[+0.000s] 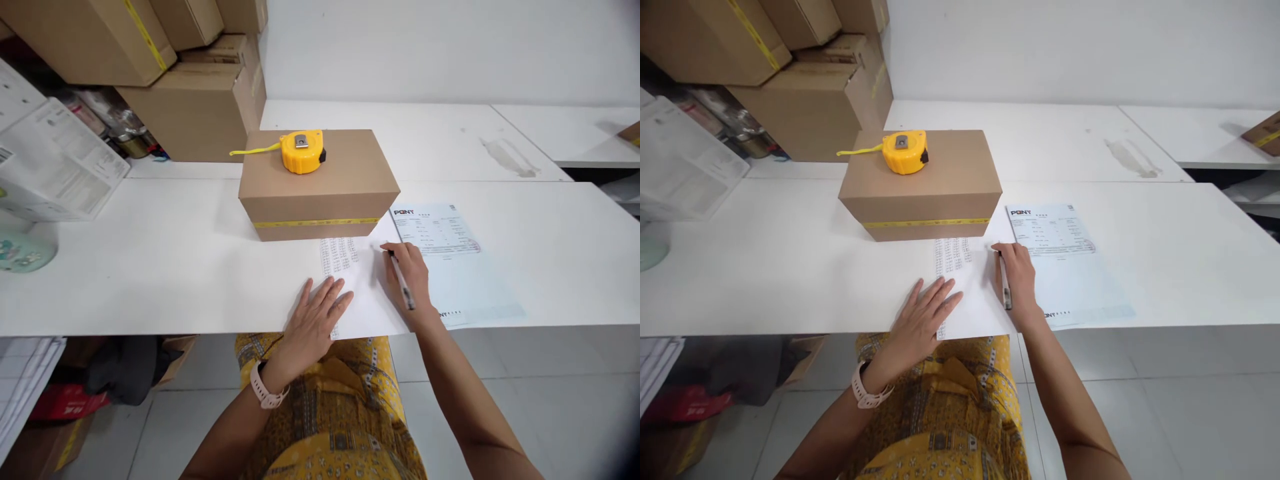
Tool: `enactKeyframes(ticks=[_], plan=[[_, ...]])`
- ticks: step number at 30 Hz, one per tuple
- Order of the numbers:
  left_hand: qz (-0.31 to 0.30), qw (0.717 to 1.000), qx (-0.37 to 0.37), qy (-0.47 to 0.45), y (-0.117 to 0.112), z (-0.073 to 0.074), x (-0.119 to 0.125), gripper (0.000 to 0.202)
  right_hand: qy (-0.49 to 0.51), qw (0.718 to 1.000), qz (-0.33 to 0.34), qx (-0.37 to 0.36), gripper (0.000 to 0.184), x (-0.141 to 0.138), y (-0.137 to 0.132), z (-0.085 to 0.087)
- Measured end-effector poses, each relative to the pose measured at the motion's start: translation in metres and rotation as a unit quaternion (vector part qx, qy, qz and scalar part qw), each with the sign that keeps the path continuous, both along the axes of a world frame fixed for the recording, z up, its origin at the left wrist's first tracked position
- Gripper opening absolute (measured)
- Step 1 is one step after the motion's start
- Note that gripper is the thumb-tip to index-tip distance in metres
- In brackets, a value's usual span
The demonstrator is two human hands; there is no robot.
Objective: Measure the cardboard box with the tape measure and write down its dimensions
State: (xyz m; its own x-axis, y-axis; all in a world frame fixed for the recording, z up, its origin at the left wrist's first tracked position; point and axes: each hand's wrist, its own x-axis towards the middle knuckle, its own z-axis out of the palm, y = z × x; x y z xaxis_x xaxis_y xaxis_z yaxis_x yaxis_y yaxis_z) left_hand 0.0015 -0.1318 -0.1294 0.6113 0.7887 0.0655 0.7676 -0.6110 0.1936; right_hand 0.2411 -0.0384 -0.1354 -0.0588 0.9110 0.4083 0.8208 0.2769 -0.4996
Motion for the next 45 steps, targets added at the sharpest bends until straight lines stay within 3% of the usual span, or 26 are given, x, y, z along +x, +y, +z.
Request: enactKeyframes(ticks=[3, 6, 8, 10, 13, 15, 18, 22, 24, 26, 29, 31, 32, 34, 36, 38, 40, 45], plan=[[-0.013, 0.999, -0.025, -0.025, 0.003, 0.000, -0.005, 0.076, -0.125, 0.992, -0.004, 0.013, 0.039, 0.014, -0.002, -0.008], [-0.037, 0.989, -0.086, -0.117, 0.010, 0.020, -0.023, 0.075, -0.152, 0.988, -0.012, 0.035, 0.050, 0.017, -0.003, -0.014], [-0.007, 0.974, -0.084, -0.211, 0.023, 0.049, -0.036, 0.064, -0.148, 0.988, -0.015, 0.047, 0.056, 0.017, -0.002, -0.016], [0.051, 0.958, 0.011, -0.283, 0.044, 0.086, -0.046, 0.053, -0.141, 0.988, -0.020, 0.056, 0.055, 0.016, -0.002, -0.017], [0.137, 0.931, 0.171, -0.293, 0.093, 0.136, -0.047, 0.048, -0.126, 0.990, -0.022, 0.062, 0.046, 0.017, -0.001, -0.018], [0.163, 0.931, 0.187, -0.267, 0.132, 0.156, -0.043, 0.057, -0.112, 0.991, -0.020, 0.063, 0.041, 0.018, 0.001, -0.019], [0.214, 0.936, 0.129, -0.248, 0.189, 0.160, -0.039, 0.073, -0.094, 0.993, -0.020, 0.061, 0.037, 0.018, 0.002, -0.021], [0.210, 0.939, 0.054, -0.267, 0.230, 0.141, -0.043, 0.068, -0.091, 0.993, -0.023, 0.064, 0.034, 0.017, 0.003, -0.022], [0.206, 0.938, 0.071, -0.271, 0.228, 0.136, -0.043, 0.062, -0.080, 0.994, -0.024, 0.063, 0.034, 0.017, 0.003, -0.022], [0.207, 0.929, 0.121, -0.282, 0.210, 0.137, -0.038, 0.056, -0.038, 0.996, -0.038, 0.072, 0.033, 0.016, 0.002, -0.018], [0.179, 0.916, 0.152, -0.325, 0.164, 0.140, -0.028, 0.064, 0.075, 0.986, -0.075, 0.129, 0.032, 0.011, -0.005, -0.002], [0.141, 0.920, 0.098, -0.352, 0.129, 0.139, -0.021, 0.082, 0.165, 0.972, -0.074, 0.150, 0.031, 0.003, -0.013, 0.019], [0.115, 0.923, 0.059, -0.361, 0.114, 0.137, -0.018, 0.090, 0.215, 0.965, -0.056, 0.137, 0.032, -0.002, -0.017, 0.032], [0.070, 0.927, -0.008, -0.368, 0.090, 0.134, -0.014, 0.100, 0.329, 0.944, 0.024, 0.033, 0.036, -0.015, -0.023, 0.059], [0.052, 0.928, -0.048, -0.366, 0.075, 0.131, -0.013, 0.102, 0.413, 0.893, 0.154, -0.095, 0.048, -0.028, -0.025, 0.084], [0.062, 0.926, -0.067, -0.366, 0.069, 0.130, -0.015, 0.100, 0.442, 0.847, 0.235, -0.178, 0.056, -0.040, -0.025, 0.099], [0.079, 0.920, -0.088, -0.373, 0.068, 0.131, -0.020, 0.097, 0.444, 0.833, 0.256, -0.210, 0.058, -0.048, -0.023, 0.106], [0.088, 0.892, -0.181, -0.404, 0.074, 0.141, -0.045, 0.092, 0.422, 0.849, 0.228, -0.220, 0.042, -0.051, -0.010, 0.112]])
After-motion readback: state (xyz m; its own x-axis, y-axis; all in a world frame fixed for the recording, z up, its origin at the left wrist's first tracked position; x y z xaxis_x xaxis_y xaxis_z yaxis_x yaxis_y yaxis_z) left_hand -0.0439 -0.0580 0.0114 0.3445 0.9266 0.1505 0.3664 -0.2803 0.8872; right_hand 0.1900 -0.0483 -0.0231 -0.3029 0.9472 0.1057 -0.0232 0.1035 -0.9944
